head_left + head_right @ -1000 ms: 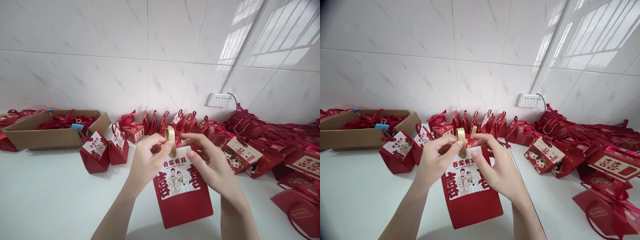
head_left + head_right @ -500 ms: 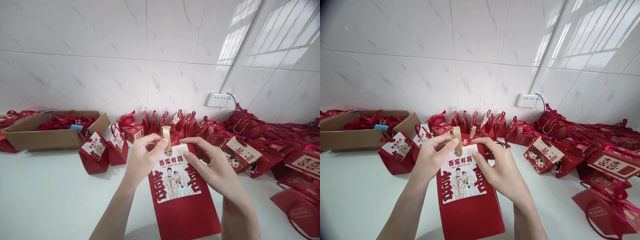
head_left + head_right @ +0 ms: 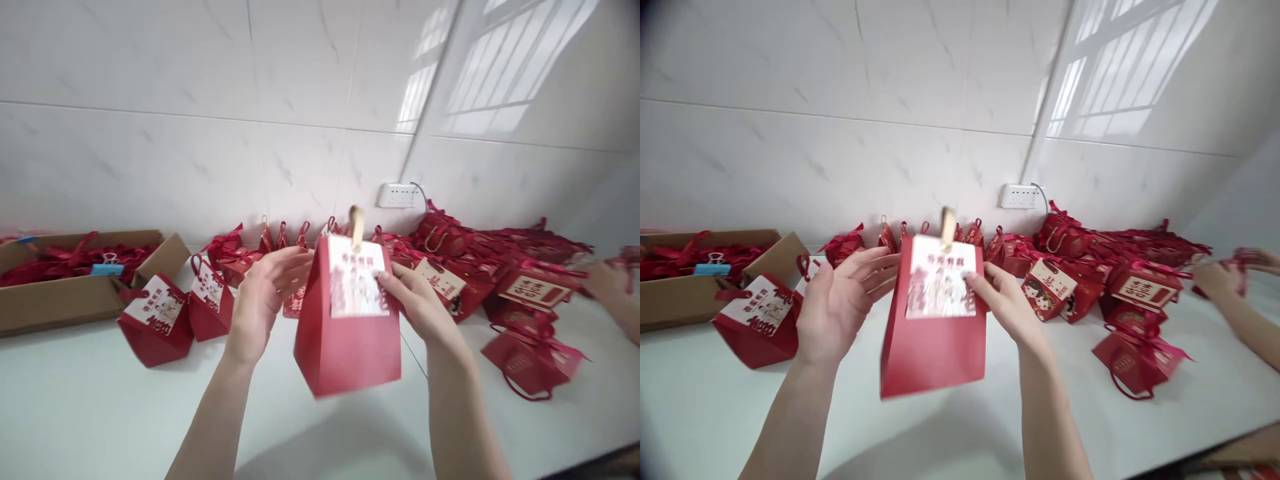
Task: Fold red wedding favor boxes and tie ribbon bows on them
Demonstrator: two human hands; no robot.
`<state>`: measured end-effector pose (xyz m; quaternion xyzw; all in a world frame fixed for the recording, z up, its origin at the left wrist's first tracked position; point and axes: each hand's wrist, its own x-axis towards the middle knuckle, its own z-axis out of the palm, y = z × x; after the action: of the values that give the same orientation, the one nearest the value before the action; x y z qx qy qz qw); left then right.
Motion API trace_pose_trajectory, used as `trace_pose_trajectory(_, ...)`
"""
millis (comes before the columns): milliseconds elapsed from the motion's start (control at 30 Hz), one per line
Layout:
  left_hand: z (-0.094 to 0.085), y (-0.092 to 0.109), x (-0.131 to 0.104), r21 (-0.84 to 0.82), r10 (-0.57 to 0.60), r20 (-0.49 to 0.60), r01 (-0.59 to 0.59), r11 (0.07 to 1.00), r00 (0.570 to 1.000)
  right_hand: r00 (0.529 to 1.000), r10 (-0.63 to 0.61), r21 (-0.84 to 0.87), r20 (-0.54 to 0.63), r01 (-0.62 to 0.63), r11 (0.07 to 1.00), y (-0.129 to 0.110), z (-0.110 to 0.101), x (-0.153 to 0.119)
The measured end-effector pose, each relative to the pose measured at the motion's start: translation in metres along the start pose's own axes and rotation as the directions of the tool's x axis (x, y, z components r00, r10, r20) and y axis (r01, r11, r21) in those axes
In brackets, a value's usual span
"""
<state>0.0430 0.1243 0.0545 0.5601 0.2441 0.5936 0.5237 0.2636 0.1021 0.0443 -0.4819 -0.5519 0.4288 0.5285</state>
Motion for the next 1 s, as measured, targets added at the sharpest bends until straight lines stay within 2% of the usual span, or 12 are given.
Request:
trace_pose_trajectory(67, 0.007, -0.004, -0.002, 0.001, 0.027, 0.122, -0.027, 1.000, 0.992, 0.982, 0.114, 0.292, -0.151, -0.066, 0.954, 0.022, -0.004, -0.003)
trace_pose_trajectory(133, 0.019, -0.010, -0.007, 0.097, -0.044, 0.313, 0.014, 0.995, 0.949, 0.964, 0.175, 0.484, -0.198, -0.059, 0.873, 0.046, -0.009, -0.012)
trace_pose_trajectory(300, 0.064, -0.027, -0.034, 0.409, -0.262, 0.654, -0.040, 0.912, 0.709, 0.968, 0.206, 0.612, -0.146, -0.075, 0.787, 0.086, -0.027, -0.060)
trace_pose_trajectory(433, 0.086, -0.036, -0.055, 0.425, -0.334, 0.760, -0.038, 0.905, 0.558, 0.929, 0.237, 0.596, -0.286, -0.022, 0.803, 0.079, -0.050, -0.101)
trace_pose_trajectory(567, 0.100, -0.056, -0.071, 0.541, -0.508, 0.733, 0.064, 0.838, 0.452, 0.835, 0.280, 0.562, -0.473, 0.041, 0.826, 0.052, -0.085, -0.147)
trace_pose_trajectory(633, 0.110, -0.073, -0.078, 0.582, -0.559, 0.732, 0.070, 0.810, 0.390, 0.724, 0.314, 0.508, -0.615, 0.059, 0.859, 0.037, -0.106, -0.178)
trace_pose_trajectory(700, 0.121, -0.093, -0.085, 0.580, -0.559, 0.767, 0.033, 0.814, 0.315, 0.562, 0.276, 0.389, -0.780, 0.089, 0.917, 0.021, -0.128, -0.215)
trace_pose_trajectory(800, 0.138, -0.124, -0.092, 0.567, -0.552, 0.807, -0.017, 0.823, 0.210, 0.274, 0.006, 0.027, -0.962, 0.075, 0.997, -0.007, -0.161, -0.276)
trace_pose_trajectory(867, 0.148, -0.144, -0.092, 0.582, -0.571, 0.798, -0.003, 0.813, 0.192, 0.046, -0.222, -0.226, -0.974, -0.124, 0.966, -0.028, -0.186, -0.315)
trace_pose_trajectory(933, 0.157, -0.162, -0.091, 0.610, -0.598, 0.767, 0.023, 0.792, 0.231, -0.158, -0.432, -0.330, -0.888, -0.437, 0.837, -0.048, -0.216, -0.350)
trace_pose_trajectory(967, 0.161, -0.170, -0.090, 0.620, -0.606, 0.751, 0.034, 0.784, 0.264, -0.223, -0.533, -0.299, -0.816, -0.627, 0.719, -0.056, -0.233, -0.365)
trace_pose_trajectory(1000, 0.165, -0.176, -0.089, 0.625, -0.608, 0.737, 0.044, 0.779, 0.295, -0.250, -0.571, -0.168, -0.782, -0.798, 0.579, -0.062, -0.251, -0.378)
